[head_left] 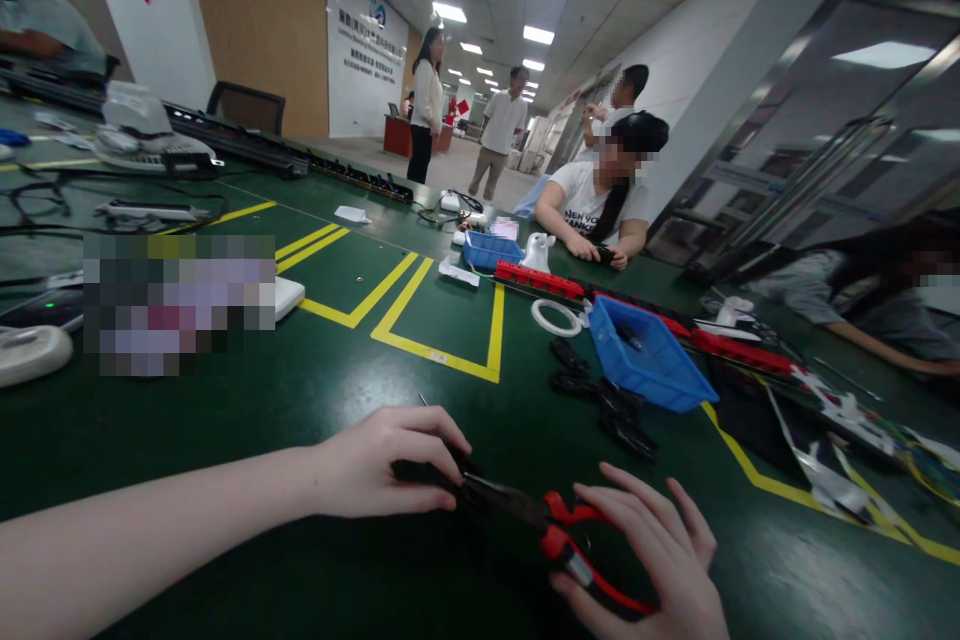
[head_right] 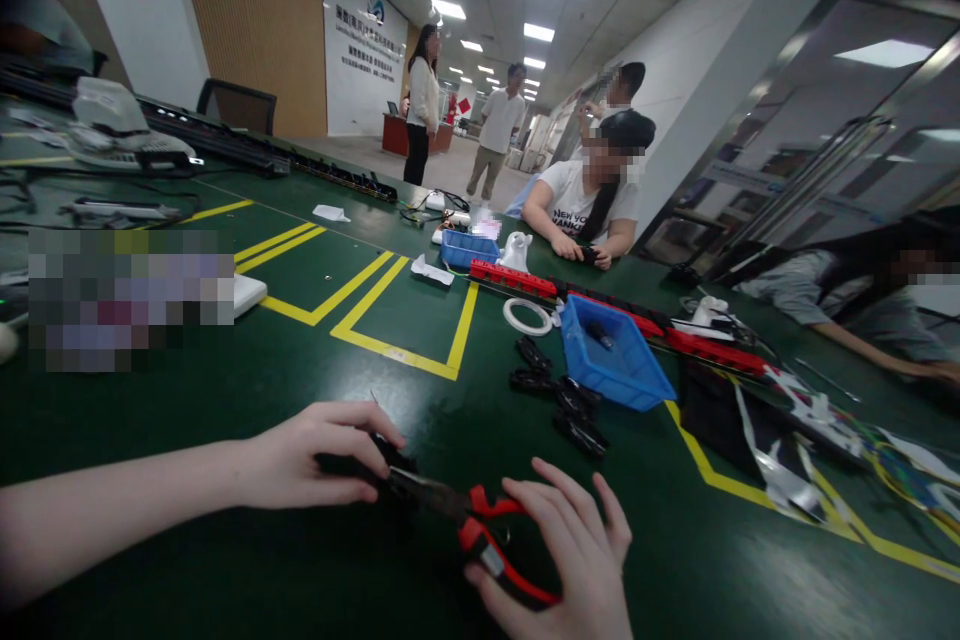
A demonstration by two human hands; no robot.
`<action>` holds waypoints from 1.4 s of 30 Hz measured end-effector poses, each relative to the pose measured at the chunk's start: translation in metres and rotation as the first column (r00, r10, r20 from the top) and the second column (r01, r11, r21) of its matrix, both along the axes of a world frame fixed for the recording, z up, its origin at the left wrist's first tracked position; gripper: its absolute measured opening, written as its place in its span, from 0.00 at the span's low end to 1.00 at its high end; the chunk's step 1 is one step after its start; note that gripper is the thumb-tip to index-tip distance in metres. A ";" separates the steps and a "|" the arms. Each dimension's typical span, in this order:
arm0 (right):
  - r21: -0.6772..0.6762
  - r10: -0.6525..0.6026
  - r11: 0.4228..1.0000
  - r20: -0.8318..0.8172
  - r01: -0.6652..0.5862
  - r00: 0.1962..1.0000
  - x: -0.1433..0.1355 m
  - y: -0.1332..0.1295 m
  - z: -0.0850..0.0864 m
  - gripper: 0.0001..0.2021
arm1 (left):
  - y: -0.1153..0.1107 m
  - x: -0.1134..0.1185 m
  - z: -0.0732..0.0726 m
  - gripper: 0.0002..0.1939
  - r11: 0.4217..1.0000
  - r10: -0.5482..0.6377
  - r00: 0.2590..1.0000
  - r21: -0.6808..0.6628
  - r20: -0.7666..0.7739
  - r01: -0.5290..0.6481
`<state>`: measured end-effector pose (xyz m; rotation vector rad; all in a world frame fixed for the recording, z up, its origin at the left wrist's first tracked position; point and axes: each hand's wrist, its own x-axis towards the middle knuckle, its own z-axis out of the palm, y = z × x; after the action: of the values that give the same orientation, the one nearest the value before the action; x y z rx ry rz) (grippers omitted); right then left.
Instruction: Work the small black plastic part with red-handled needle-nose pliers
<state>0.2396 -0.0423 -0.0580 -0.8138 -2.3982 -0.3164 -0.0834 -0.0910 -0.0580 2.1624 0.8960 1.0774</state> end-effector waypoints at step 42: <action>-0.092 -0.016 0.995 0.138 0.029 0.990 -0.006 -0.003 0.005 0.24 | -0.001 0.006 -0.002 0.12 0.997 0.018 0.890 0.072 -0.456 0.017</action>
<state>0.2339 -0.0450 -0.0533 -0.8879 -2.5495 -0.2786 -0.0779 -0.0923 -0.0602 2.5323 1.0704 0.6083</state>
